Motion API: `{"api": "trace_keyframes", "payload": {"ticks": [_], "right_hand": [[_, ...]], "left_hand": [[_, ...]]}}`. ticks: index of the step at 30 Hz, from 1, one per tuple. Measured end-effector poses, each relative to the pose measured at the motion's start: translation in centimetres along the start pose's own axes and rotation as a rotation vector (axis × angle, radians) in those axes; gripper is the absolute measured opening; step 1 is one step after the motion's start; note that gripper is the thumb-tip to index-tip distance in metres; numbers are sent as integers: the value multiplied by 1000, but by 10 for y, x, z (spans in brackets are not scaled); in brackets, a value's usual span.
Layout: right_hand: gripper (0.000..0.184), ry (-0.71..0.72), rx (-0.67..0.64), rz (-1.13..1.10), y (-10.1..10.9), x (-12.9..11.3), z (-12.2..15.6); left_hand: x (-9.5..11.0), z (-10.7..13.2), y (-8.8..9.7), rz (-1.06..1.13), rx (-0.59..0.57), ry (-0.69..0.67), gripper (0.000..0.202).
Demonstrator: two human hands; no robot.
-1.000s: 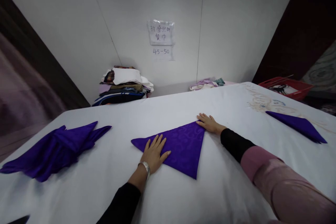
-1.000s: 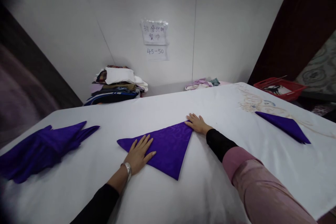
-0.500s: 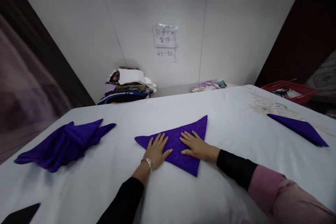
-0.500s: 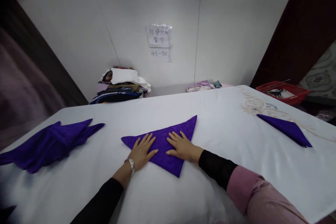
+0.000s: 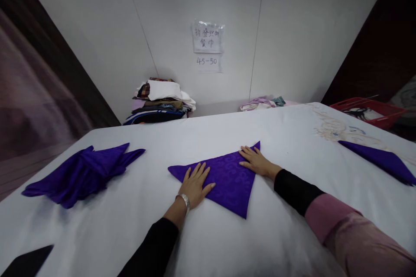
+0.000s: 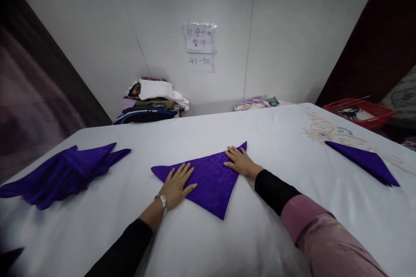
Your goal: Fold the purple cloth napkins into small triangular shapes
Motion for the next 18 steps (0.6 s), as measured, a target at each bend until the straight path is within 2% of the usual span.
{"api": "trace_keyframes", "payload": {"ticks": [5,9,12,18], "right_hand": [[72,-88,28,49,5,39,-6],[72,-148,38,51,8,61,-7],[71,-178,46,50,8,67,-8],[70,-194,35,27,8,66,-8]], "left_hand": [[-1,0,0,0,13,-4,67],[0,0,1,2,21,-6,66],[1,0,2,10,15,-4,67],[0,0,2,32,17,0,66]]}}
Point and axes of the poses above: each hand's wrist, its own z-axis away from the middle knuckle, its own y-axis out of the back of the hand, x = y × z, the point moved 10 cm from there along -z, towards the middle knuckle, and after that the axes turned 1 degree about y, right-handed, at the moved point
